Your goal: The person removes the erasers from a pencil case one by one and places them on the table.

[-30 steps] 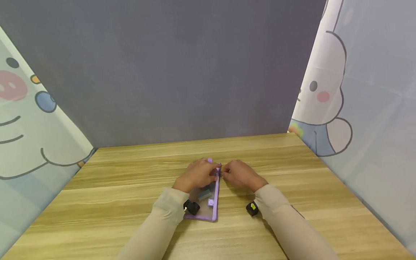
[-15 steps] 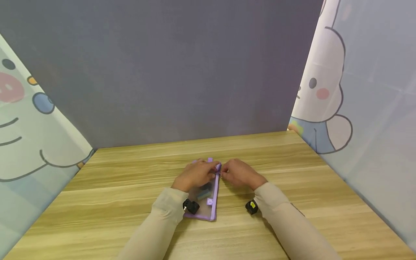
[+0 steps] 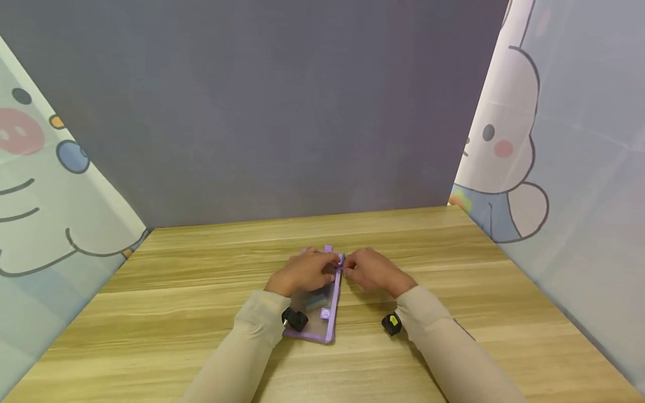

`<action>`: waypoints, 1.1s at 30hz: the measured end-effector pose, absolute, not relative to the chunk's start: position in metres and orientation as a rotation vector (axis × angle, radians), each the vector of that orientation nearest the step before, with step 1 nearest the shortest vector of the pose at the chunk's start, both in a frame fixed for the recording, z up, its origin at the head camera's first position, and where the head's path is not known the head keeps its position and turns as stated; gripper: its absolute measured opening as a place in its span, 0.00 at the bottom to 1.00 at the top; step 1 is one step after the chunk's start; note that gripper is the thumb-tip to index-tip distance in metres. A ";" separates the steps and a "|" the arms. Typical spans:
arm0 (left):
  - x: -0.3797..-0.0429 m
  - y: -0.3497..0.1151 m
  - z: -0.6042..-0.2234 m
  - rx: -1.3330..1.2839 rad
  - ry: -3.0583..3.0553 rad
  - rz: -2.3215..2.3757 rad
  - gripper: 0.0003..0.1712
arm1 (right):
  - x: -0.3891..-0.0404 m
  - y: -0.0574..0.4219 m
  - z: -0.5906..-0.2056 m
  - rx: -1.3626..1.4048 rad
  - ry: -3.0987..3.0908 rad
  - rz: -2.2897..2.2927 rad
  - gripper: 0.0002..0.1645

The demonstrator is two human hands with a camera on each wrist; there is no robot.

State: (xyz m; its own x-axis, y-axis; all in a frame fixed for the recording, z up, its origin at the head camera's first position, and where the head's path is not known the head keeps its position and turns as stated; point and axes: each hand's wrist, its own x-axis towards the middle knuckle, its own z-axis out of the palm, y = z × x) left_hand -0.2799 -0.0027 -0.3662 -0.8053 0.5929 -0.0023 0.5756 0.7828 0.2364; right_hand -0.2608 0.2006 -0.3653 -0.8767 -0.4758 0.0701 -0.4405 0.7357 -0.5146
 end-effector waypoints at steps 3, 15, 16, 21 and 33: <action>-0.280 0.000 -0.366 0.946 2.890 0.375 0.20 | -0.259 0.203 -0.365 -0.767 2.864 -0.819 0.09; -0.278 0.001 -0.368 0.947 2.922 0.421 0.22 | -0.259 0.200 -0.367 -0.984 2.951 -0.683 0.06; -0.278 0.001 -0.368 0.945 2.920 0.418 0.22 | -0.258 0.199 -0.366 -0.986 2.950 -0.679 0.07; -0.277 0.003 -0.370 0.938 2.920 0.405 0.23 | -0.256 0.200 -0.366 -0.983 2.934 -0.668 0.07; -0.283 0.003 -0.372 1.072 3.012 0.337 0.17 | -0.262 0.205 -0.370 -0.786 2.939 -0.754 0.08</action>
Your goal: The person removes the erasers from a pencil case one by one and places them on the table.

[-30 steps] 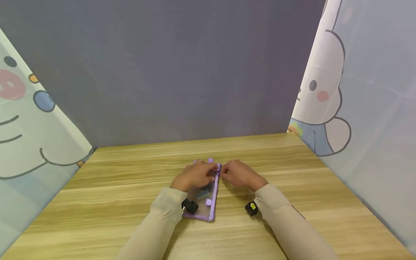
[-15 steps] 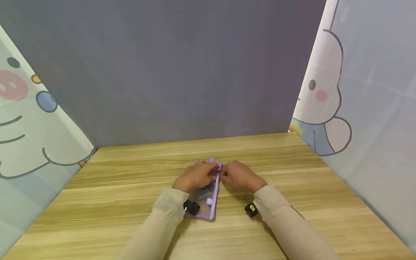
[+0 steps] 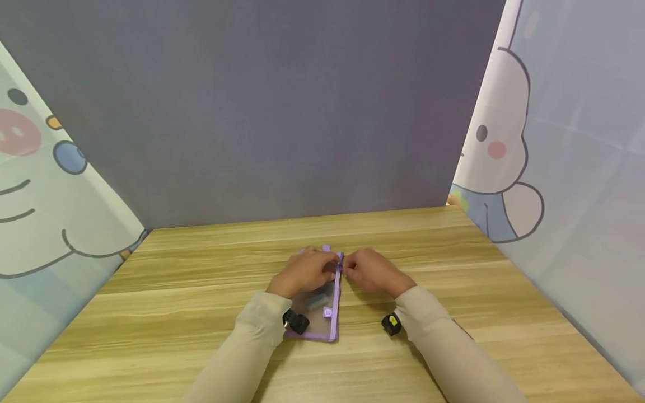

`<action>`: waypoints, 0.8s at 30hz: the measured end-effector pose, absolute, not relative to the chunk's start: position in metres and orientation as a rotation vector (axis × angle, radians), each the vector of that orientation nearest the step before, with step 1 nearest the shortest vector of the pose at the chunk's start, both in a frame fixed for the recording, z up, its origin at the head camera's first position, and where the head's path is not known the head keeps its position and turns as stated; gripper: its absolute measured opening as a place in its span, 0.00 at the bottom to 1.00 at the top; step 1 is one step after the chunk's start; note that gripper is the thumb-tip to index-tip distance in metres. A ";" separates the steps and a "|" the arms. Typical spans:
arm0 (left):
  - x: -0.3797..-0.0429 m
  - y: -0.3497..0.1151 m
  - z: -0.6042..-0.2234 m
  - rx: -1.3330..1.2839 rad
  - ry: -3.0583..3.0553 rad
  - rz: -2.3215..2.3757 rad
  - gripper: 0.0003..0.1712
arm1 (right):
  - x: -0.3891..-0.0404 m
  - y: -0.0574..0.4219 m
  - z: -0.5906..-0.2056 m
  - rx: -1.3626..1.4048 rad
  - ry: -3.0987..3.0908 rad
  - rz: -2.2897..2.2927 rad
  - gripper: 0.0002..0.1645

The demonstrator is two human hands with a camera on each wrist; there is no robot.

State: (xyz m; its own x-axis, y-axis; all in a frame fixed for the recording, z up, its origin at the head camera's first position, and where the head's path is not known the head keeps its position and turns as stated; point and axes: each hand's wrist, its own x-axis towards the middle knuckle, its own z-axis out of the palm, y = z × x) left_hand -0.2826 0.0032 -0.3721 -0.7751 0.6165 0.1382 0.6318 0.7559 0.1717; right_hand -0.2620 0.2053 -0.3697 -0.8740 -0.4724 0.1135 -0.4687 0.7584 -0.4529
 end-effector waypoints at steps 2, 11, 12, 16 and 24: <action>-0.284 0.002 -0.373 -1.025 -2.855 -0.328 0.17 | -0.264 0.207 -0.371 -0.750 2.943 -0.765 0.07; -0.287 0.000 -0.372 -1.083 -2.795 -0.337 0.26 | -0.267 0.209 -0.376 -0.743 2.963 -0.793 0.08; -0.286 0.000 -0.372 -1.091 -2.797 -0.330 0.27 | -0.267 0.209 -0.376 -0.745 2.963 -0.794 0.08; -0.282 0.001 -0.368 -1.092 -2.892 -0.306 0.32 | -0.268 0.209 -0.377 -0.752 2.963 -0.791 0.08; -0.277 0.003 -0.368 -1.071 -2.960 -0.265 0.30 | -0.268 0.211 -0.378 -0.779 2.952 -0.803 0.08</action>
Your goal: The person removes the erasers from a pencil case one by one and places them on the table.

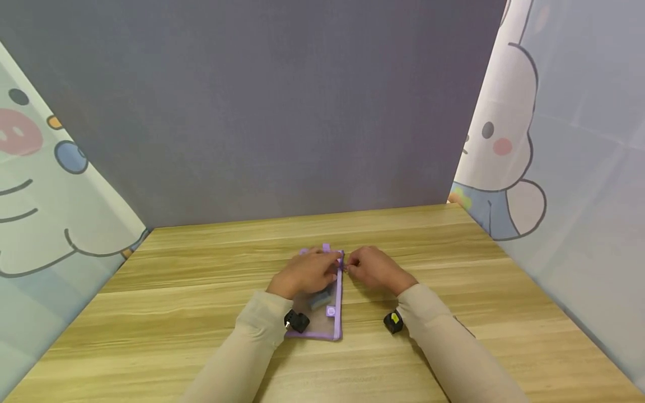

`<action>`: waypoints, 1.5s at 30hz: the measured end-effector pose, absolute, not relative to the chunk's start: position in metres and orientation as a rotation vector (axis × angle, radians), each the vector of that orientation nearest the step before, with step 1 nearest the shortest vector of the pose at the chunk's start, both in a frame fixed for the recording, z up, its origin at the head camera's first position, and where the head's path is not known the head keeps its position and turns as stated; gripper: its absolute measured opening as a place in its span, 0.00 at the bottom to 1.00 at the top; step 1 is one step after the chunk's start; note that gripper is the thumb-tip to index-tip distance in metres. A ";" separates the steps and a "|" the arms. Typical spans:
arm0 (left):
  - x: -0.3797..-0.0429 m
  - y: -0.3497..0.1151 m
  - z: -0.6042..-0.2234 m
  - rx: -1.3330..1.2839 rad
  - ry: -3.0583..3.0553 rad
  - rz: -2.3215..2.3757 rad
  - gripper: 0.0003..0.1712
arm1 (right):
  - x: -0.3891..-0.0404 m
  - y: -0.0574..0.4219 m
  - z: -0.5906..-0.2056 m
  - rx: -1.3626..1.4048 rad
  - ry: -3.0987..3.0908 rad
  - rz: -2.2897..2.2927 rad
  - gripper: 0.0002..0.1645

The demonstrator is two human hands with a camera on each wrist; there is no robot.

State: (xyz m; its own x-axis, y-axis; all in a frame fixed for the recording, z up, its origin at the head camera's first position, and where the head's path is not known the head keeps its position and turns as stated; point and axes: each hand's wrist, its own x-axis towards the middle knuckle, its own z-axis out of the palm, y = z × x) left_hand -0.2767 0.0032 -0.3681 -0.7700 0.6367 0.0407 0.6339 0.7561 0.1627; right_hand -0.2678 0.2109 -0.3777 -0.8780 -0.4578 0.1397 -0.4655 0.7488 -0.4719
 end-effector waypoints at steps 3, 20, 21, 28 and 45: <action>-0.276 0.004 -0.369 1.053 2.948 0.265 0.27 | -0.267 0.211 -0.377 0.790 -2.921 0.811 0.07; -0.277 0.014 -0.367 0.972 2.966 0.239 0.27 | -0.257 0.219 -0.369 0.906 -2.948 0.913 0.06; -0.277 0.013 -0.367 0.975 2.965 0.245 0.27 | -0.256 0.219 -0.369 0.923 -2.947 0.920 0.06; -0.277 0.004 -0.369 0.981 2.936 0.299 0.29 | -0.251 0.217 -0.367 0.995 -2.930 0.950 0.07; -0.280 -0.002 -0.360 1.277 2.752 0.548 0.30 | -0.252 0.214 -0.374 0.804 -2.965 1.020 0.09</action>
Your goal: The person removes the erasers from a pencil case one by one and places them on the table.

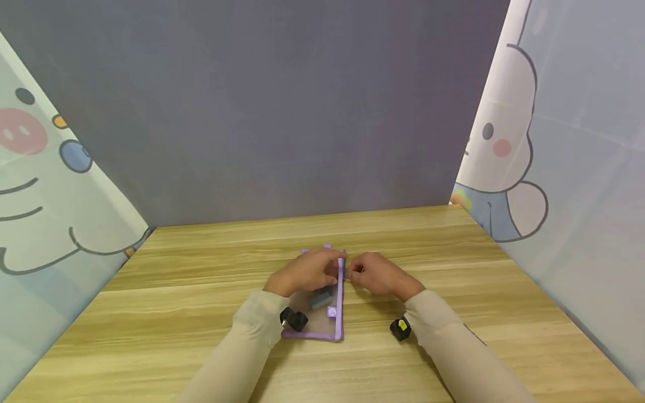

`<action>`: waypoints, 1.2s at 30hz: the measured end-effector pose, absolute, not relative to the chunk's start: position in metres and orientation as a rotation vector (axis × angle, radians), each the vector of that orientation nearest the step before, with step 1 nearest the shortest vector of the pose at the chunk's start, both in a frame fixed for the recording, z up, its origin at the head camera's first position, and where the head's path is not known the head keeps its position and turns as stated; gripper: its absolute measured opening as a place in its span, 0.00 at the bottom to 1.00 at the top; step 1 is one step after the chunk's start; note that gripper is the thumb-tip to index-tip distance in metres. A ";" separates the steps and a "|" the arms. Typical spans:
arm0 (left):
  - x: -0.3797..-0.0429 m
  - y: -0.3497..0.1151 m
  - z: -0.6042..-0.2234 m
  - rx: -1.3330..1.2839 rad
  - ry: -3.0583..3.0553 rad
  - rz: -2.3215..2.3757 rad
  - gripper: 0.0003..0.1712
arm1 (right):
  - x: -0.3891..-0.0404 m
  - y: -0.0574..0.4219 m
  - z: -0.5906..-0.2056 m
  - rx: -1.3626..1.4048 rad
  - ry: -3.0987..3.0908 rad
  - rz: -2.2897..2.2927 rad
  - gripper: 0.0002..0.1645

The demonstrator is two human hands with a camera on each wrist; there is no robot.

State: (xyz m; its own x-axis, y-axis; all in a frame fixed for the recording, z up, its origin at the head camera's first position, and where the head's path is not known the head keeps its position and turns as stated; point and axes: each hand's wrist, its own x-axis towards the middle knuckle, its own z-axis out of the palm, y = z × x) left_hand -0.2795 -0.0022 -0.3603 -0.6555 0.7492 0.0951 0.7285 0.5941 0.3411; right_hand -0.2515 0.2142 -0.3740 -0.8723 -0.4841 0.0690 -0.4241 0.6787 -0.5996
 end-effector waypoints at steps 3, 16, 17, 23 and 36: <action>-0.278 -0.003 -0.357 1.271 2.757 0.488 0.27 | -0.252 0.215 -0.374 -0.756 2.792 -0.972 0.09; -0.264 0.001 -0.344 1.161 2.839 0.159 0.12 | -0.254 0.217 -0.376 -0.745 2.813 -0.984 0.09; -0.264 0.001 -0.345 1.146 2.831 0.163 0.14 | -0.254 0.217 -0.376 -0.736 2.813 -0.985 0.09; -0.267 0.000 -0.349 1.098 2.811 0.174 0.21 | -0.255 0.218 -0.376 -0.741 2.807 -1.004 0.08; -0.269 -0.002 -0.353 1.014 2.800 0.181 0.35 | -0.255 0.216 -0.376 -0.848 2.842 -0.939 0.08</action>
